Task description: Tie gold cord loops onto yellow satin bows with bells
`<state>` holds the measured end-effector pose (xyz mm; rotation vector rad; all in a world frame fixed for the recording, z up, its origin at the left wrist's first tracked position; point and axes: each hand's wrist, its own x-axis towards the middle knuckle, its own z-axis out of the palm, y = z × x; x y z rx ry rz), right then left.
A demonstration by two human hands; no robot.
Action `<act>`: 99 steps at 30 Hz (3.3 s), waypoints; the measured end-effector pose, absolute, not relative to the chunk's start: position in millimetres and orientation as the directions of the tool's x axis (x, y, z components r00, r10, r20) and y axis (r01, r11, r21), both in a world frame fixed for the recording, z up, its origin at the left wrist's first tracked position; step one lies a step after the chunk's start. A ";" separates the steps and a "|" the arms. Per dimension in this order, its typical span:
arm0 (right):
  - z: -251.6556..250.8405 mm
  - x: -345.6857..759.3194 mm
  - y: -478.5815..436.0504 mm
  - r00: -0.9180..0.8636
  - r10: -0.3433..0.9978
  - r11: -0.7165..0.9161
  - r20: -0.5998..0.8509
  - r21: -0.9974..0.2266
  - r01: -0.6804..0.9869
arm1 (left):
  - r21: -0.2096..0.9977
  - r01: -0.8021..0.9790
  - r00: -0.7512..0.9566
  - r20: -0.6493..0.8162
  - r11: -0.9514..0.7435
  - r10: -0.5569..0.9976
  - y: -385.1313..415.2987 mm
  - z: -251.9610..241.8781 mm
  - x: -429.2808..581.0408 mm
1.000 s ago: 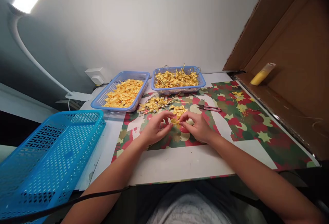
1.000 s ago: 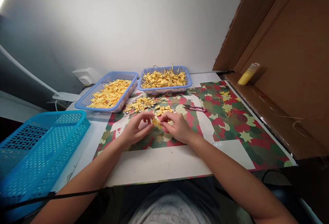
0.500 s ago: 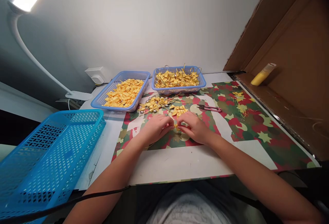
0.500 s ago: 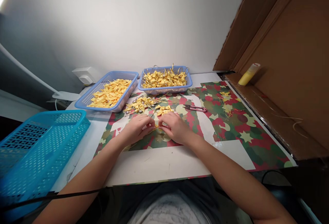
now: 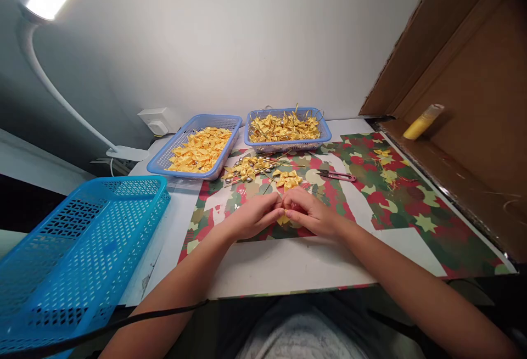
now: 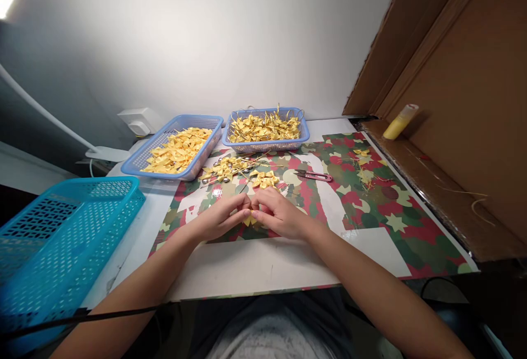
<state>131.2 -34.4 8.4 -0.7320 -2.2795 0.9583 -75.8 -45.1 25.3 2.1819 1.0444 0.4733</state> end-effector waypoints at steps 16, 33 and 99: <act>3.7 130.0 -31.2 -0.605 0.658 0.694 0.449 -0.674 0.254 | 0.815 0.470 0.626 -0.038 -0.338 0.779 -47.8 32.7 -75.9; 13.9 133.1 -36.0 -0.759 0.647 0.415 0.073 -0.868 0.270 | 0.840 0.472 0.682 -0.155 -0.268 0.715 -42.2 35.1 -86.7; 1.4 119.1 -37.3 -0.378 0.913 0.158 0.155 -0.987 -0.023 | 0.828 0.343 0.338 0.332 -0.444 0.881 -43.7 15.7 -65.8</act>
